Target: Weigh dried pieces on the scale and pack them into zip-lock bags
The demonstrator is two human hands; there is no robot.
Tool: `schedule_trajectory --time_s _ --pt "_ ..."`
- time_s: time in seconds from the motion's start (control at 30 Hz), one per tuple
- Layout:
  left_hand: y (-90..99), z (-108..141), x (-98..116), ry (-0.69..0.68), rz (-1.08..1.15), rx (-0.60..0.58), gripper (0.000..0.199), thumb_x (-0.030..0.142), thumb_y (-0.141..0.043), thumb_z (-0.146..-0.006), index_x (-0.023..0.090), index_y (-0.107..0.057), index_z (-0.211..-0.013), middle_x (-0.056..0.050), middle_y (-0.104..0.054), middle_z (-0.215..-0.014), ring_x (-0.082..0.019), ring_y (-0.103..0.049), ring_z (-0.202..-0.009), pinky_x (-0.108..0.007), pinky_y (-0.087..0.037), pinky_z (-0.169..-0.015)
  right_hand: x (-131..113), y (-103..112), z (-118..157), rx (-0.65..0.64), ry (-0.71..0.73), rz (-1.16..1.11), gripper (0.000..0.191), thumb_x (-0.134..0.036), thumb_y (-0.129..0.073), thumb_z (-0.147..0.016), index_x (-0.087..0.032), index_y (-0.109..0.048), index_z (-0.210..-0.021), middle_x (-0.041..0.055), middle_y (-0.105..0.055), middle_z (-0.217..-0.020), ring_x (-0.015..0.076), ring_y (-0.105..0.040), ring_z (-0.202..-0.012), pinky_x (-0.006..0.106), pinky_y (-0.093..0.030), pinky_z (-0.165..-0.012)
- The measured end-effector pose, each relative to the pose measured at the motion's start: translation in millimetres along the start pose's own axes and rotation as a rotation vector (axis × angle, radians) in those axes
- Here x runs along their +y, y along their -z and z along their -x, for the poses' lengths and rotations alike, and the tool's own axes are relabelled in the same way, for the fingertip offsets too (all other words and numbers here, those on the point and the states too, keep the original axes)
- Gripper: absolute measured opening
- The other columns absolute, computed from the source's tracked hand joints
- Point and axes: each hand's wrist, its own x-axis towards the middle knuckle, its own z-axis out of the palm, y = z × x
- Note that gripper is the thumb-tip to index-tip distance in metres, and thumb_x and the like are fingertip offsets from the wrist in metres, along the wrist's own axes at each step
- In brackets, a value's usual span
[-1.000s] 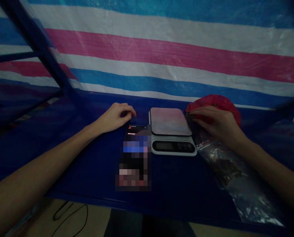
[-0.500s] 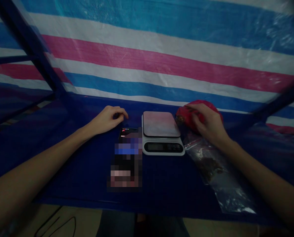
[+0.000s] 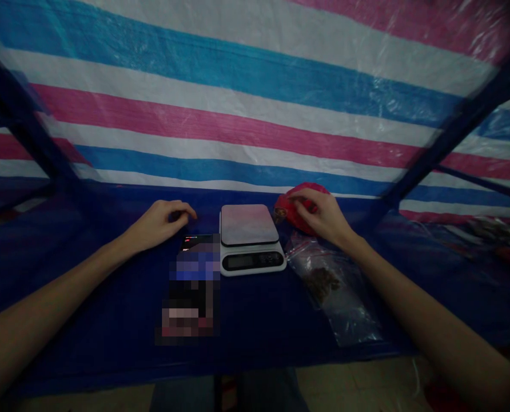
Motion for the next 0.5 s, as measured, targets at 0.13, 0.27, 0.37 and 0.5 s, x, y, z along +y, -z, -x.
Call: schedule_trajectory --time_s 0.13,0.27,0.37,0.5 --pt "-0.1 0.0 -1.2 0.012 -0.003 0.012 0.033 0.036 -0.046 -0.092 0.020 -0.075 -0.095 -0.003 -0.077 -0.090 -0.019 -0.069 -0.081 -0.030 -0.049 -0.075 -23.0 2.1 1.1 -0.124 0.145 -0.148 0.025 -0.008 -0.048 -0.083 -0.019 -0.069 -0.077 0.0056 -0.073 -0.087 0.0200 -0.067 -0.085 0.033 -0.051 -0.079" --pt "-2.2 0.3 -5.6 0.025 0.001 0.004 0.033 0.036 -0.046 -0.091 0.020 -0.075 -0.095 -0.003 -0.077 -0.091 -0.019 -0.069 -0.082 -0.030 -0.049 -0.075 -52.2 4.7 8.6 -0.440 0.175 -0.347 0.031 -0.002 -0.040 -0.067 -0.018 -0.067 -0.069 0.0008 -0.069 -0.068 0.0125 -0.062 -0.061 0.023 -0.044 -0.059" --pt "-2.3 0.6 -5.9 0.036 0.008 0.006 0.033 0.036 -0.046 -0.091 0.020 -0.075 -0.094 -0.003 -0.077 -0.091 -0.019 -0.069 -0.083 -0.030 -0.049 -0.075 -62.3 2.3 13.8 -0.577 0.242 -0.331 0.037 -0.002 -0.041 -0.064 -0.015 -0.074 -0.077 0.0016 -0.070 -0.068 0.0102 -0.060 -0.055 0.021 -0.039 -0.053" --pt "-0.7 0.7 -1.4 0.051 0.008 0.001 0.032 0.037 -0.047 -0.091 0.020 -0.075 -0.095 -0.003 -0.077 -0.092 -0.019 -0.069 -0.084 -0.031 -0.050 -0.077 -60.8 0.8 15.0 -0.569 0.280 -0.280 0.038 -0.001 -0.042 -0.067 -0.013 -0.075 -0.081 0.0032 -0.071 -0.070 0.0099 -0.059 -0.055 0.022 -0.038 -0.053"
